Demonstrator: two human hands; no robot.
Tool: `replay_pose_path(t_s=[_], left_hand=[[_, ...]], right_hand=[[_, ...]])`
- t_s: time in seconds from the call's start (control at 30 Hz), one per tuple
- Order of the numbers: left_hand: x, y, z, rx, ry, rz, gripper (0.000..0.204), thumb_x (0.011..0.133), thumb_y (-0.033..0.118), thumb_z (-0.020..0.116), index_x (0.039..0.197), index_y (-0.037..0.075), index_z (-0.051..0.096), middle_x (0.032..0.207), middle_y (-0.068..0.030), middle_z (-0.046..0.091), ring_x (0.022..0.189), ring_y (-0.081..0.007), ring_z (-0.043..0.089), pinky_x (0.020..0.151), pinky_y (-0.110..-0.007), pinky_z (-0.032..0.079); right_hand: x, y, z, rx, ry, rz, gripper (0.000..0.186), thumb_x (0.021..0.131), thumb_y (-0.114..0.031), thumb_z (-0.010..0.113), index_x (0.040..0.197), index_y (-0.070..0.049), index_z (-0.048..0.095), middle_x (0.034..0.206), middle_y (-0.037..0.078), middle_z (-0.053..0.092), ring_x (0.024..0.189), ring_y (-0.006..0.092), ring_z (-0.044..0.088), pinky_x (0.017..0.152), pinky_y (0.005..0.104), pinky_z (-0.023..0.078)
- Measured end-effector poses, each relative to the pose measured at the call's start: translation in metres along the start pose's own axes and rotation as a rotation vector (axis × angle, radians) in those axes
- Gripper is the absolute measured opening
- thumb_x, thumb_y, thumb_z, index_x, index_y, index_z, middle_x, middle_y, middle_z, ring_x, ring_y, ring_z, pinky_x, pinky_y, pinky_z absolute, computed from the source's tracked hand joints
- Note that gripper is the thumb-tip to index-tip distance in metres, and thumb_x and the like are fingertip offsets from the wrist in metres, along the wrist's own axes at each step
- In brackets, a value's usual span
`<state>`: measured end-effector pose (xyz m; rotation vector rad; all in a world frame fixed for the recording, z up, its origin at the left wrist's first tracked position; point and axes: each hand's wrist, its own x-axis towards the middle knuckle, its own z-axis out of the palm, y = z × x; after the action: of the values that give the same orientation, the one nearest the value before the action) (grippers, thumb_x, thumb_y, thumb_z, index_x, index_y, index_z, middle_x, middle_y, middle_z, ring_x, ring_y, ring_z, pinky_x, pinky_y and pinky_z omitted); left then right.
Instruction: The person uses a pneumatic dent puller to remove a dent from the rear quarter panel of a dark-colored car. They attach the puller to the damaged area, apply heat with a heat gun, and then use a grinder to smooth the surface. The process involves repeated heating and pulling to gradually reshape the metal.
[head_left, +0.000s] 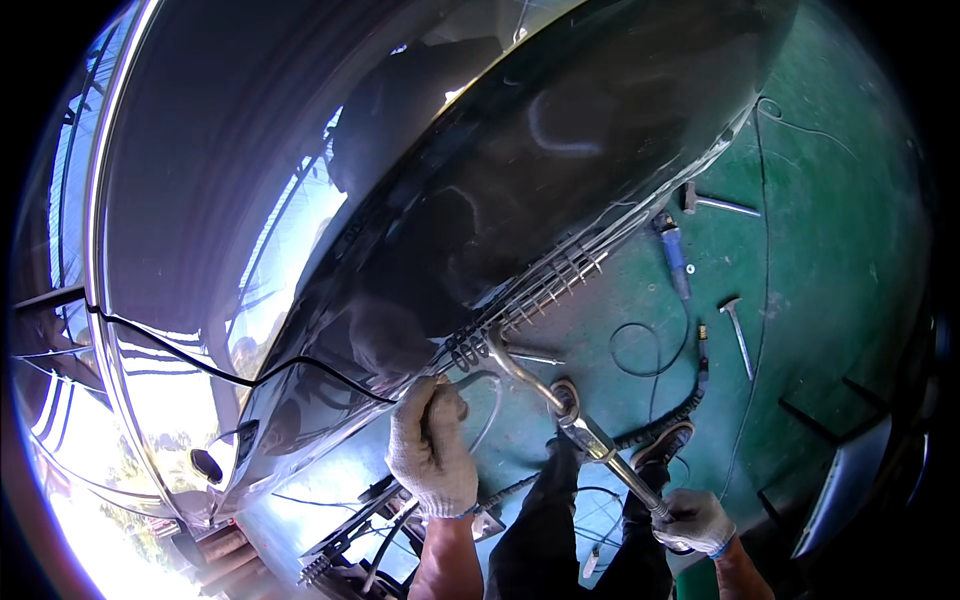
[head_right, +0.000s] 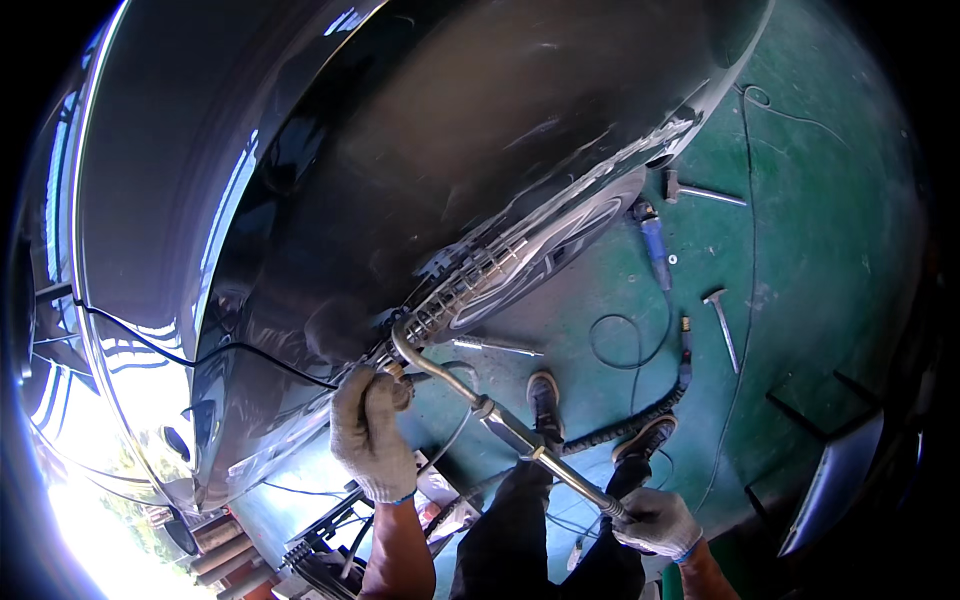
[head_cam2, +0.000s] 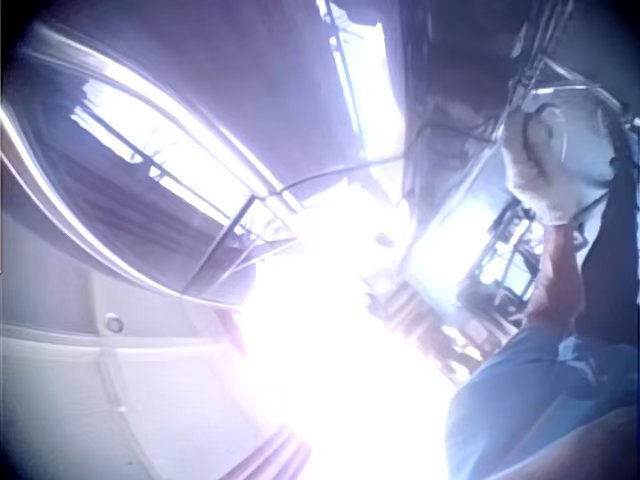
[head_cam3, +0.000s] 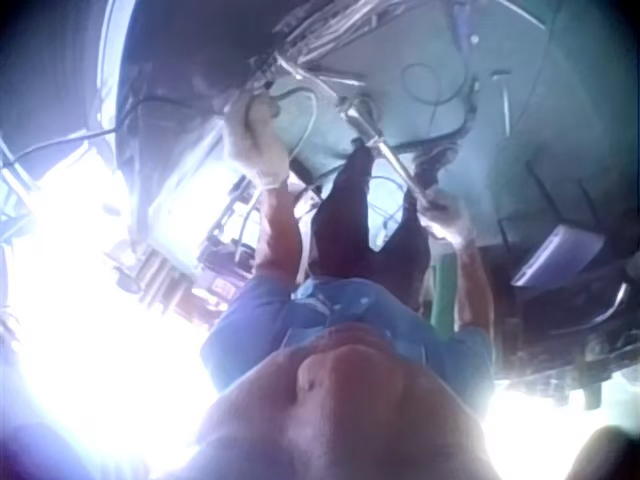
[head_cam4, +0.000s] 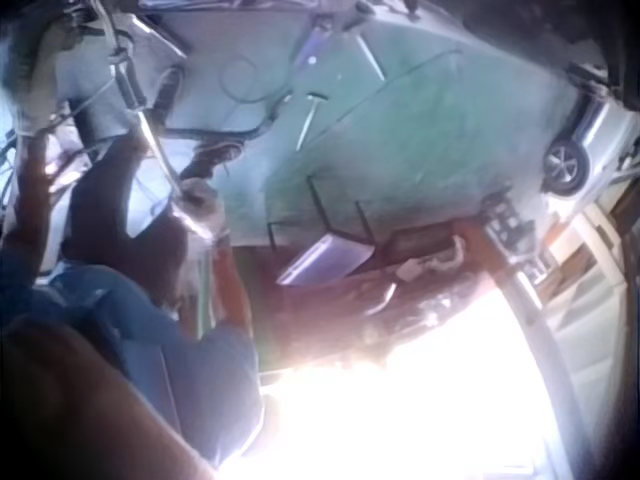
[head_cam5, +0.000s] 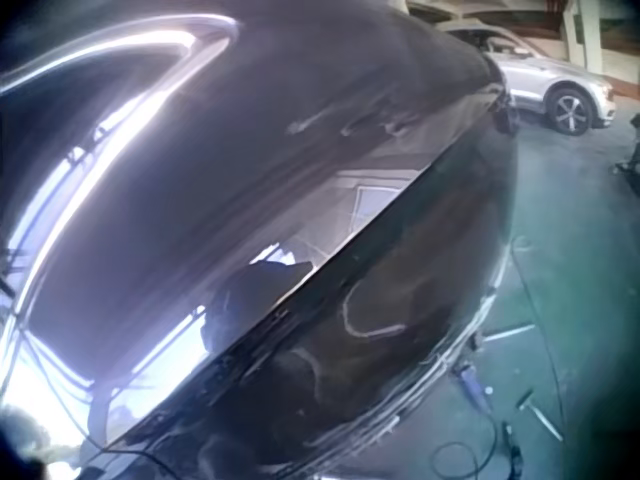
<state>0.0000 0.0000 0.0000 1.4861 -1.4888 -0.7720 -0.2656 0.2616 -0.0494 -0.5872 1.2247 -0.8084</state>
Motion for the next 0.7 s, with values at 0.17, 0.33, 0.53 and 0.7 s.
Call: replay_pose_path(t_s=[0.17, 0.33, 0.53, 0.7], left_hand=[[-0.003, -0.002, 0.011, -0.068, 0.006, -0.022, 0.022, 0.101, 0.006, 0.059, 0.120, -0.005, 0.061, 0.095, -0.0154, 0.073, 0.078, -0.0135, 0.068, 0.073, -0.030, 0.057], [0.003, 0.000, 0.004, -0.030, 0.003, 0.015, 0.022, 0.102, 0.005, 0.058, 0.121, -0.005, 0.061, 0.095, -0.0158, 0.073, 0.077, -0.0129, 0.067, 0.072, -0.029, 0.057], [0.005, 0.000, 0.007, -0.048, -0.004, 0.043, 0.022, 0.102, 0.004, 0.057, 0.121, -0.005, 0.062, 0.095, -0.0145, 0.072, 0.076, -0.0125, 0.066, 0.072, -0.029, 0.056], [-0.005, -0.003, 0.011, -0.184, 0.004, -0.021, 0.026, 0.101, 0.003, 0.056, 0.126, -0.004, 0.058, 0.097, -0.0141, 0.070, 0.074, -0.0134, 0.064, 0.070, -0.029, 0.056]], right_hand=[[-0.010, -0.006, -0.009, 0.191, 0.123, 0.227, 0.010, 0.078, 0.008, 0.073, 0.081, 0.005, 0.064, 0.079, 0.009, 0.063, 0.067, 0.0124, 0.062, 0.057, 0.0257, 0.049], [-0.006, 0.005, -0.004, 0.232, 0.130, 0.228, 0.009, 0.079, 0.008, 0.073, 0.082, 0.004, 0.065, 0.077, 0.007, 0.062, 0.065, 0.0126, 0.062, 0.057, 0.0266, 0.050], [-0.005, 0.009, -0.011, 0.274, 0.118, 0.340, 0.012, 0.077, 0.006, 0.075, 0.083, 0.005, 0.065, 0.076, 0.007, 0.064, 0.068, 0.0122, 0.064, 0.060, 0.0265, 0.051], [-0.011, 0.023, -0.015, 0.106, 0.096, 0.280, 0.013, 0.076, 0.003, 0.078, 0.081, 0.003, 0.067, 0.078, 0.006, 0.067, 0.069, 0.0108, 0.064, 0.060, 0.0272, 0.052]])
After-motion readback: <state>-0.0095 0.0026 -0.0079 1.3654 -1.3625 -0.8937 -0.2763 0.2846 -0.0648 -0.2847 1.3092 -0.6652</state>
